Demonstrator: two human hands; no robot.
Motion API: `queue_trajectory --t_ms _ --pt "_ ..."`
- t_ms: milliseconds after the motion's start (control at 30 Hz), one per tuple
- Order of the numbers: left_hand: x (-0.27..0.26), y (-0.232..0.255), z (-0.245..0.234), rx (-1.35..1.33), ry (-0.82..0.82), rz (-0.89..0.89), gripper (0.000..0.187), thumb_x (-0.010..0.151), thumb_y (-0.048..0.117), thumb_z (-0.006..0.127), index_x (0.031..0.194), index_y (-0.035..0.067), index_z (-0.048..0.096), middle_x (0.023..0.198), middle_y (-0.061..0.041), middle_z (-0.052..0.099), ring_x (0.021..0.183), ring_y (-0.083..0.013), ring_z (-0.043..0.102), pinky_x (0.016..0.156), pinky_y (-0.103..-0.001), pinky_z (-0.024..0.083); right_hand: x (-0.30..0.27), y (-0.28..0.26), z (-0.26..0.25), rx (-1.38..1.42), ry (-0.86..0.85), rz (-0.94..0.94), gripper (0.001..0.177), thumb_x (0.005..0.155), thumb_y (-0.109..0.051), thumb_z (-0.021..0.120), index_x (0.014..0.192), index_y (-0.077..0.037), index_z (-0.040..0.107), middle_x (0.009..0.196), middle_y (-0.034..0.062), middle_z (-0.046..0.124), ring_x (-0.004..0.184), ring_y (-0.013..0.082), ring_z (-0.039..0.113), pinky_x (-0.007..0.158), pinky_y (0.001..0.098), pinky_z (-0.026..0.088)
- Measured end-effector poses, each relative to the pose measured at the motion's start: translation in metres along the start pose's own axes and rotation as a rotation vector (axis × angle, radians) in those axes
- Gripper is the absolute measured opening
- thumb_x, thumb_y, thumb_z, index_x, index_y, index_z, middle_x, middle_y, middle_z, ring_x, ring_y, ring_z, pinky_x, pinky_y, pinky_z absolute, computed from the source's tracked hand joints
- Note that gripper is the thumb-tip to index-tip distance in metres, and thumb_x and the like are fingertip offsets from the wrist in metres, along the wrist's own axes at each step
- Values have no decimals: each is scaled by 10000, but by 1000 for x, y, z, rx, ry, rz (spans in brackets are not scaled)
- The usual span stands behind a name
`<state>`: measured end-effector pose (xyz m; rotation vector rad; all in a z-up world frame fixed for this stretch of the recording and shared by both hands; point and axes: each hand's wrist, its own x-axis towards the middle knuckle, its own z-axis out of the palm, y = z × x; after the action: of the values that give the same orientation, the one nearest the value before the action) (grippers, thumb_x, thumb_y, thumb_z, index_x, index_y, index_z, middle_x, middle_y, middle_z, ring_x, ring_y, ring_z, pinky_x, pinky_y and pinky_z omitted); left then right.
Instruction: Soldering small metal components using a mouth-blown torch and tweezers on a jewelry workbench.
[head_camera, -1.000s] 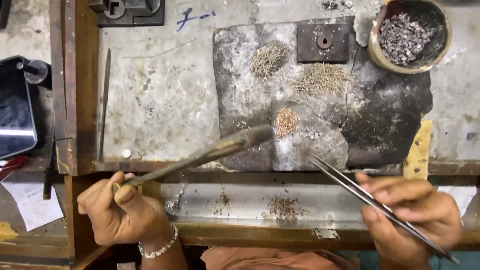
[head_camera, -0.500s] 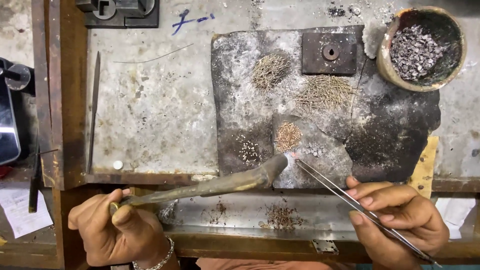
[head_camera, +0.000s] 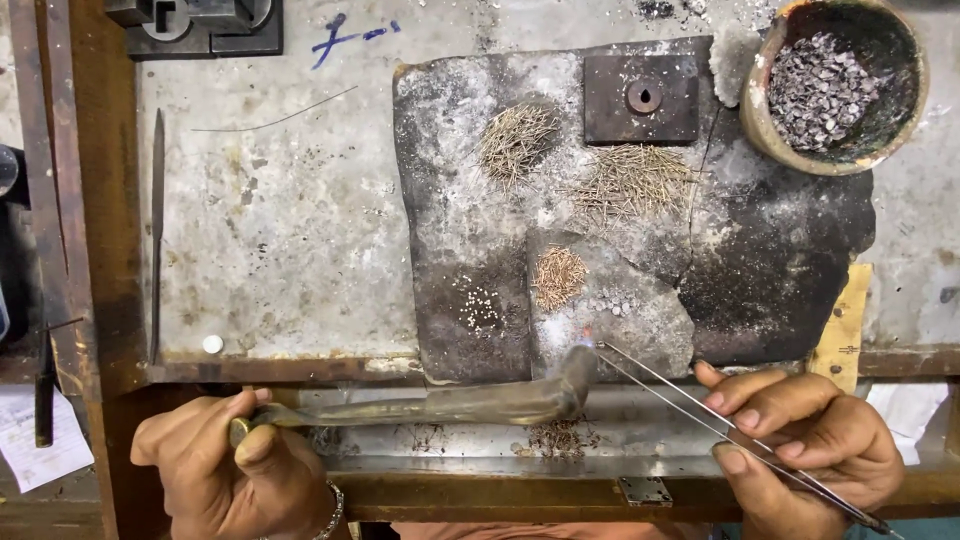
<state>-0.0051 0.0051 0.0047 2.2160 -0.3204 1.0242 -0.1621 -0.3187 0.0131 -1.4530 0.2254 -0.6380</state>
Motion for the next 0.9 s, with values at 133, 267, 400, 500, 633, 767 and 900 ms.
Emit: queue_trajectory --t_ms 133,267,400,500,633,767,900 --pt "1 6 1 -22 4 -23 417 1075 338 553 941 -51 621 836 -160 621 840 -300 552 954 -443 378 -2 -2 -3 -13 -4 24 289 875 -6 703 1035 -219 590 991 26 647 1028 230 723 1179 572 669" --pt "-2 1 2 -14 2 -28 406 1086 330 547 954 -47 619 822 -155 626 872 -287 541 930 -405 388 -5 -1 -5 -20 -10 45 297 868 -15 710 1037 -224 583 992 34 647 1010 239 730 1178 572 660" --pt "-4 -3 1 -41 23 -43 375 1112 303 543 989 -42 620 821 -147 624 928 -278 522 897 -358 404 -4 -1 -5 -21 -26 36 308 869 -9 715 1054 -221 590 1008 32 660 1029 241 745 1174 549 667" --pt "-2 0 3 -27 28 -39 423 1117 338 518 1006 -57 619 810 -166 618 918 -297 515 892 -381 407 -6 -1 -6 -32 -14 43 309 870 -7 711 1055 -219 583 1018 39 655 1026 252 741 1179 568 667" --pt "-2 -2 2 -10 20 -28 405 1120 309 525 993 -62 626 812 -156 616 896 -293 525 888 -374 402 -2 2 -14 -8 -90 4 333 865 0 708 1082 -227 596 1019 31 658 1033 247 745 1184 563 653" --pt "-2 -2 0 -18 18 -46 404 1129 322 513 1030 -51 629 814 -160 624 930 -290 508 912 -375 400 -1 5 -17 -9 -124 -36 311 874 -25 702 1076 -228 578 1005 37 663 991 234 754 1164 561 663" --pt "1 5 -3 14 -22 -58 382 1151 297 491 1053 -51 614 854 -163 632 938 -297 510 962 -392 391 -5 6 -19 73 -40 -35 298 857 -33 725 1054 -215 595 972 37 663 961 236 742 1099 531 691"
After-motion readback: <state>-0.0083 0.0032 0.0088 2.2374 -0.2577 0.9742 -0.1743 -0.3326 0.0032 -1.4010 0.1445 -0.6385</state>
